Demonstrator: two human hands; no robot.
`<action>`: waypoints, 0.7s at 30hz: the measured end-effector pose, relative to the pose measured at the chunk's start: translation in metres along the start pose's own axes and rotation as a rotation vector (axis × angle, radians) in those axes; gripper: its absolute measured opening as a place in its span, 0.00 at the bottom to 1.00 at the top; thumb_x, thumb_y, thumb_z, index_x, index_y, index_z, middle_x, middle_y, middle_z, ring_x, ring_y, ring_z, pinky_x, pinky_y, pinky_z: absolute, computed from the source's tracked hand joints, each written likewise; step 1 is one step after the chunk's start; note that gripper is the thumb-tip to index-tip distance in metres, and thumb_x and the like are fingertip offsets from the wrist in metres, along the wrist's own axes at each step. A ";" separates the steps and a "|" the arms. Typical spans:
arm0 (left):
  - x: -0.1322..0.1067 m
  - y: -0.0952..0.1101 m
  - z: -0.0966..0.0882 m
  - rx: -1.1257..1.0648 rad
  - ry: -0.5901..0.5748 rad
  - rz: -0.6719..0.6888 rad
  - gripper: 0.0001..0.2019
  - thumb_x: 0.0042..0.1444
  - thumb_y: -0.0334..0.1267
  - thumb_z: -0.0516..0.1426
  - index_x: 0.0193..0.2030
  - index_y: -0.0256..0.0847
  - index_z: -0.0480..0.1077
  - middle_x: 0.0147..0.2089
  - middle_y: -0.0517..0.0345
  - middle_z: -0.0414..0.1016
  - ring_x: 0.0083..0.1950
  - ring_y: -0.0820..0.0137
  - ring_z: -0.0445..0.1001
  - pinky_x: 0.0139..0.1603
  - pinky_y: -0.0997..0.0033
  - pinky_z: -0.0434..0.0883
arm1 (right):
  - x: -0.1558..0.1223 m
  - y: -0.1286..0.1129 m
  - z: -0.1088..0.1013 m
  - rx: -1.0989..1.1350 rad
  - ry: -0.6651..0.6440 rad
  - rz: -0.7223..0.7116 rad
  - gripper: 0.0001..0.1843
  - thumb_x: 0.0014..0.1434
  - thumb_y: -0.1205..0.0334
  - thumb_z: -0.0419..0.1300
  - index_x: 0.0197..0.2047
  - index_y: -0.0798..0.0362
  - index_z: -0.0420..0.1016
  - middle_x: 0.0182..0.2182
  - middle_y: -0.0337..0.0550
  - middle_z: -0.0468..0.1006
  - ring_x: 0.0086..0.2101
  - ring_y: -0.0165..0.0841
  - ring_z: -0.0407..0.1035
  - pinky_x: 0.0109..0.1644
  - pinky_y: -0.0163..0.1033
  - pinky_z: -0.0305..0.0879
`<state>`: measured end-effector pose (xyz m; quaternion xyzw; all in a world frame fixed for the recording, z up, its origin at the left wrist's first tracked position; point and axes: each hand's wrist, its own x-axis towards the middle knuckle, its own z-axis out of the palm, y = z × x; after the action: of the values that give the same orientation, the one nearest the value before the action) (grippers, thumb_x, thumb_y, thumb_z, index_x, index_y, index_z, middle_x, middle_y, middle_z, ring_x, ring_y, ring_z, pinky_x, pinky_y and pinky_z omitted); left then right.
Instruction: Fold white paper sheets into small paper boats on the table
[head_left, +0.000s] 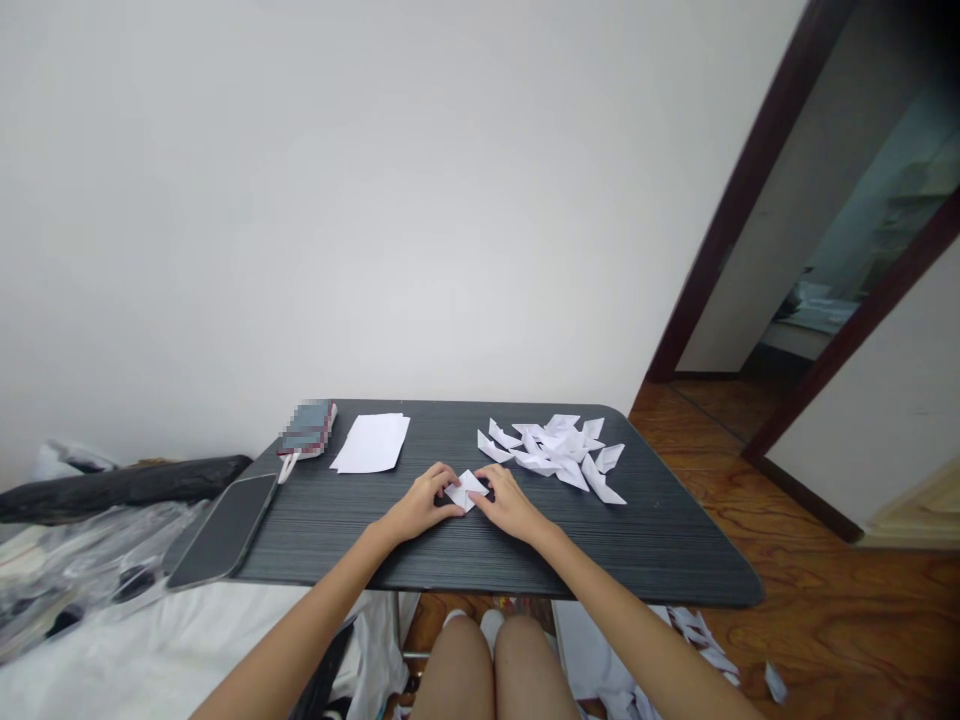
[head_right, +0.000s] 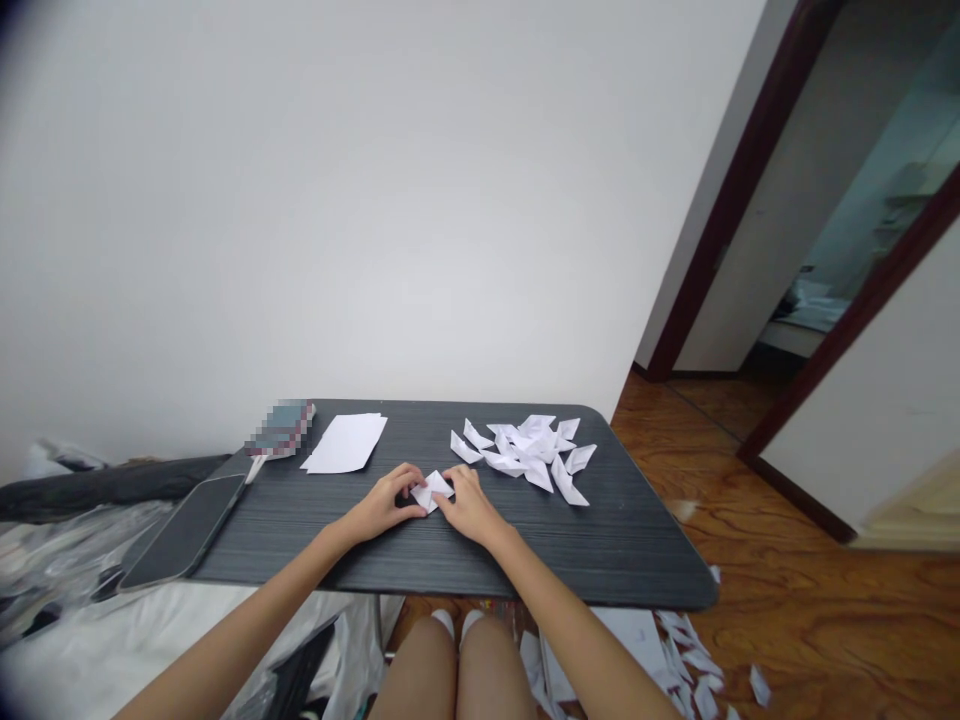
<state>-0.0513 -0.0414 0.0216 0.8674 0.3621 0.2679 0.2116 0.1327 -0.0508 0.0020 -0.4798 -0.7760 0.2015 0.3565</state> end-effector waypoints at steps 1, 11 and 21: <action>0.001 0.001 0.002 -0.004 0.025 -0.016 0.15 0.45 0.42 0.57 0.38 0.38 0.65 0.39 0.56 0.62 0.32 0.75 0.62 0.33 0.74 0.64 | 0.005 0.001 0.003 0.014 0.001 0.037 0.11 0.48 0.66 0.56 0.38 0.56 0.66 0.36 0.46 0.66 0.37 0.33 0.61 0.43 0.41 0.59; 0.006 -0.009 0.011 -0.042 0.152 -0.147 0.14 0.48 0.30 0.51 0.44 0.38 0.61 0.33 0.59 0.67 0.34 0.73 0.65 0.34 0.74 0.62 | 0.018 0.001 0.017 0.058 -0.018 0.023 0.04 0.47 0.70 0.57 0.30 0.55 0.69 0.35 0.42 0.67 0.39 0.32 0.60 0.43 0.39 0.53; 0.005 -0.001 0.008 0.124 0.120 -0.098 0.06 0.50 0.33 0.52 0.25 0.37 0.67 0.29 0.56 0.66 0.33 0.70 0.63 0.36 0.71 0.61 | 0.020 -0.011 0.014 -0.161 -0.078 0.212 0.05 0.47 0.62 0.59 0.24 0.54 0.70 0.38 0.43 0.66 0.42 0.38 0.54 0.40 0.44 0.46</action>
<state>-0.0436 -0.0384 0.0167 0.8425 0.4320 0.2857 0.1481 0.1094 -0.0376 0.0072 -0.5779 -0.7478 0.1938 0.2632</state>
